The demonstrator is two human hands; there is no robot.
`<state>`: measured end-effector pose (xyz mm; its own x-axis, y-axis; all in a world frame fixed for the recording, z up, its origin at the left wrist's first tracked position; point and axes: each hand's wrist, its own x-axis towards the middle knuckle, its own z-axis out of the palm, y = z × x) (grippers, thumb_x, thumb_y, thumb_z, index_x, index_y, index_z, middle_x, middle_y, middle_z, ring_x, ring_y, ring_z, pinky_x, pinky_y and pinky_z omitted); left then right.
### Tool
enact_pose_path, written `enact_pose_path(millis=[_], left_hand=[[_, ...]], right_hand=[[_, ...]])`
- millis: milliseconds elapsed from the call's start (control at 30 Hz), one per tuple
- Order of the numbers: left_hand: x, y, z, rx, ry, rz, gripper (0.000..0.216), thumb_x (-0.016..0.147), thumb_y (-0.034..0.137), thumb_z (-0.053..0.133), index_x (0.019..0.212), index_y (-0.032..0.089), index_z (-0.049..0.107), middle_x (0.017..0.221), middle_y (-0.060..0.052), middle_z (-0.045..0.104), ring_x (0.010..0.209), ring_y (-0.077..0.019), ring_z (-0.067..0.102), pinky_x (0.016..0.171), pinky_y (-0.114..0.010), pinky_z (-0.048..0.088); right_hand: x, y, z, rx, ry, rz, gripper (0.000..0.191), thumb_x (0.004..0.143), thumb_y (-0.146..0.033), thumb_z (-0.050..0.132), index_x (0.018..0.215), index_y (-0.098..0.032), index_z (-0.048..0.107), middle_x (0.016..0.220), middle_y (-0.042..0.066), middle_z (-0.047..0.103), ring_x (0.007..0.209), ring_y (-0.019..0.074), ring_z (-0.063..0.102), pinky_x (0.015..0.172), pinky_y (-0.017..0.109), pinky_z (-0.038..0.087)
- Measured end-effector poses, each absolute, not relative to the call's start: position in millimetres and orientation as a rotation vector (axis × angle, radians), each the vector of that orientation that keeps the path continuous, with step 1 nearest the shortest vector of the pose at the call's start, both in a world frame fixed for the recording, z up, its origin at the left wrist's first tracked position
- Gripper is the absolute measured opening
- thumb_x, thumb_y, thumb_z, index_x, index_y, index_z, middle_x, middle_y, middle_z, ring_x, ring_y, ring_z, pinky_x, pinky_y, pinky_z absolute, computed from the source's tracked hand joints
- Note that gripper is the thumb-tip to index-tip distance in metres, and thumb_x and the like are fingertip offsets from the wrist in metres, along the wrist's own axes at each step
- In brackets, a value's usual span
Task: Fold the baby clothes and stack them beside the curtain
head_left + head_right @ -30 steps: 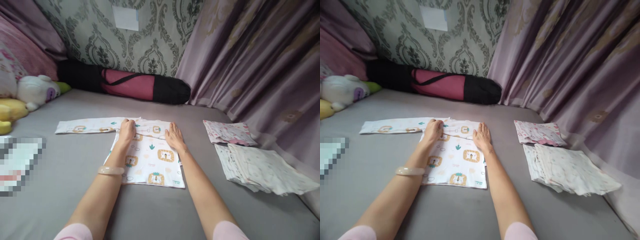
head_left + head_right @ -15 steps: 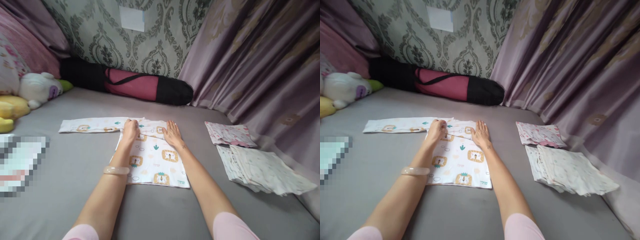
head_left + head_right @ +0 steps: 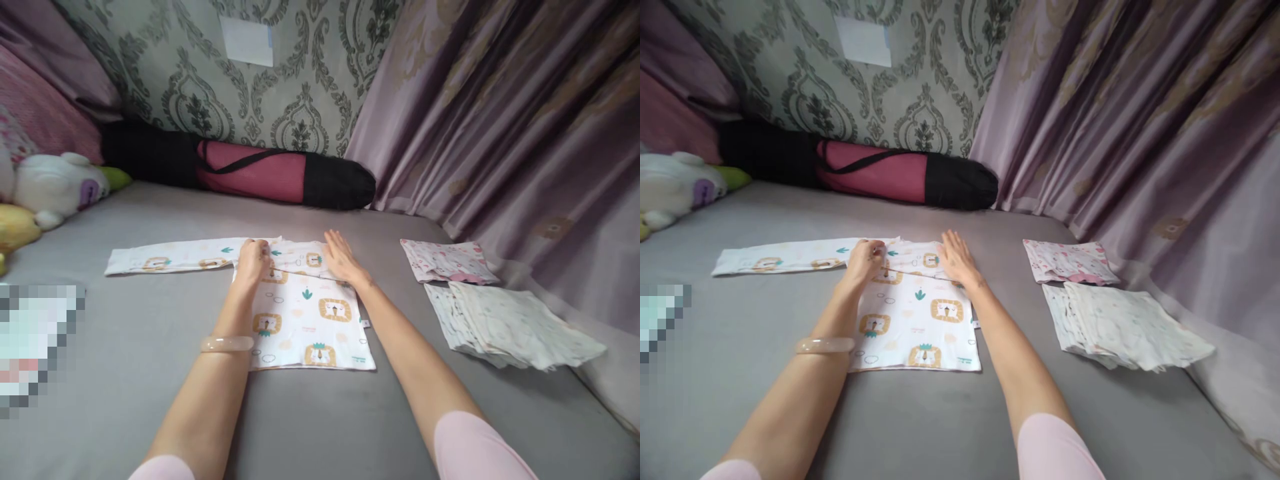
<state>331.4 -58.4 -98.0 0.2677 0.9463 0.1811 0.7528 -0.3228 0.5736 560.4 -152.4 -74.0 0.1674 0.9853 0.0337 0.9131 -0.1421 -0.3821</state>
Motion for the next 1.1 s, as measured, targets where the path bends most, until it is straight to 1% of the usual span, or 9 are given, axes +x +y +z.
enact_pose_path(millis=[167,400,533,633,800,900,967,1033,1100], left_hand=[[328.9,-58.7,-96.7,2.169,1.548,0.68,0.045,0.077,0.006,0.044,0.112,0.012,0.072,0.102,-0.014,0.064,0.102,-0.027,0.062,0.095,-0.033,0.045],[328.5,-64.0,-91.3,2.162,1.56,0.588,0.048,0.072,0.001,0.045,0.112,0.008,0.071,0.108,-0.017,0.064,0.105,-0.0272,0.063,0.095,-0.032,0.046],[310.2,-60.7,-71.1,2.016,1.558,0.638,0.044,0.077,0.011,0.053,0.119,0.01,0.067,0.116,-0.016,0.066,0.106,-0.0278,0.063,0.094,-0.034,0.048],[280.7,-53.7,-52.7,1.94,1.627,0.748,0.037,0.083,0.023,0.055,0.114,0.012,0.069,0.109,-0.015,0.07,0.102,-0.0282,0.065,0.093,-0.035,0.048],[235.5,-47.8,-45.2,1.697,2.018,0.825,0.032,0.086,0.025,0.051,0.108,0.011,0.07,0.105,-0.018,0.07,0.106,-0.0329,0.063,0.097,-0.042,0.046],[228.6,-51.7,-50.0,1.466,2.225,0.905,0.035,0.086,0.026,0.052,0.113,0.007,0.065,0.117,-0.025,0.063,0.122,-0.0384,0.053,0.103,-0.049,0.04],[230.5,-55.8,-52.0,1.298,2.325,1.028,0.042,0.084,0.028,0.056,0.12,0.006,0.059,0.131,-0.027,0.052,0.13,-0.0416,0.043,0.105,-0.053,0.037],[232.6,-58.9,-52.9,1.133,2.385,1.143,0.05,0.081,0.029,0.06,0.126,0.006,0.053,0.142,-0.027,0.041,0.133,-0.0431,0.039,0.106,-0.054,0.037],[231.6,-59.1,-54.0,0.986,2.412,1.214,0.057,0.078,0.027,0.063,0.129,0.006,0.048,0.145,-0.026,0.036,0.133,-0.0428,0.039,0.107,-0.054,0.037]], right_hand=[[529.9,-154.6,-90.1,-2.08,-2.112,0.358,0.059,0.103,-0.046,0.019,0.157,-0.023,0.028,0.166,0.008,0.012,0.153,0.0222,0.001,0.122,0.046,0.001],[529.8,-151.1,-87.0,-2.133,-2.139,0.401,0.059,0.103,-0.045,0.02,0.157,-0.023,0.027,0.166,0.009,0.014,0.153,0.0258,0.001,0.122,0.049,0.002],[515.9,-147.4,-72.8,-2.203,-2.139,0.392,0.057,0.102,-0.036,0.027,0.155,-0.016,0.032,0.165,0.014,0.016,0.153,0.0294,0.004,0.121,0.054,0.004],[487.7,-140.6,-66.4,-2.131,-2.185,0.279,0.057,0.1,-0.029,0.029,0.154,-0.01,0.031,0.165,0.014,0.014,0.153,0.0258,0.004,0.122,0.05,0.0],[443.3,-125.7,-74.6,-2.002,-2.202,0.437,0.064,0.102,-0.042,0.021,0.158,-0.011,0.019,0.166,0.01,0.01,0.153,0.0228,0.003,0.122,0.048,0.0],[435.0,-120.1,-83.3,-2.031,-2.174,0.482,0.063,0.102,-0.047,0.02,0.158,-0.017,0.02,0.166,0.009,0.01,0.153,0.0251,0.001,0.12,0.053,-0.002],[435.0,-119.0,-86.3,-2.042,-2.167,0.479,0.062,0.102,-0.047,0.02,0.158,-0.019,0.022,0.166,0.009,0.011,0.153,0.026,0.001,0.12,0.055,-0.002],[436.3,-119.4,-86.9,-2.037,-2.173,0.466,0.061,0.102,-0.047,0.02,0.158,-0.021,0.023,0.166,0.009,0.012,0.153,0.0259,0.001,0.12,0.054,-0.001],[437.4,-120.5,-86.5,-2.029,-2.177,0.453,0.06,0.103,-0.048,0.021,0.158,-0.024,0.024,0.166,0.008,0.013,0.153,0.0258,0.001,0.12,0.054,0.0]])
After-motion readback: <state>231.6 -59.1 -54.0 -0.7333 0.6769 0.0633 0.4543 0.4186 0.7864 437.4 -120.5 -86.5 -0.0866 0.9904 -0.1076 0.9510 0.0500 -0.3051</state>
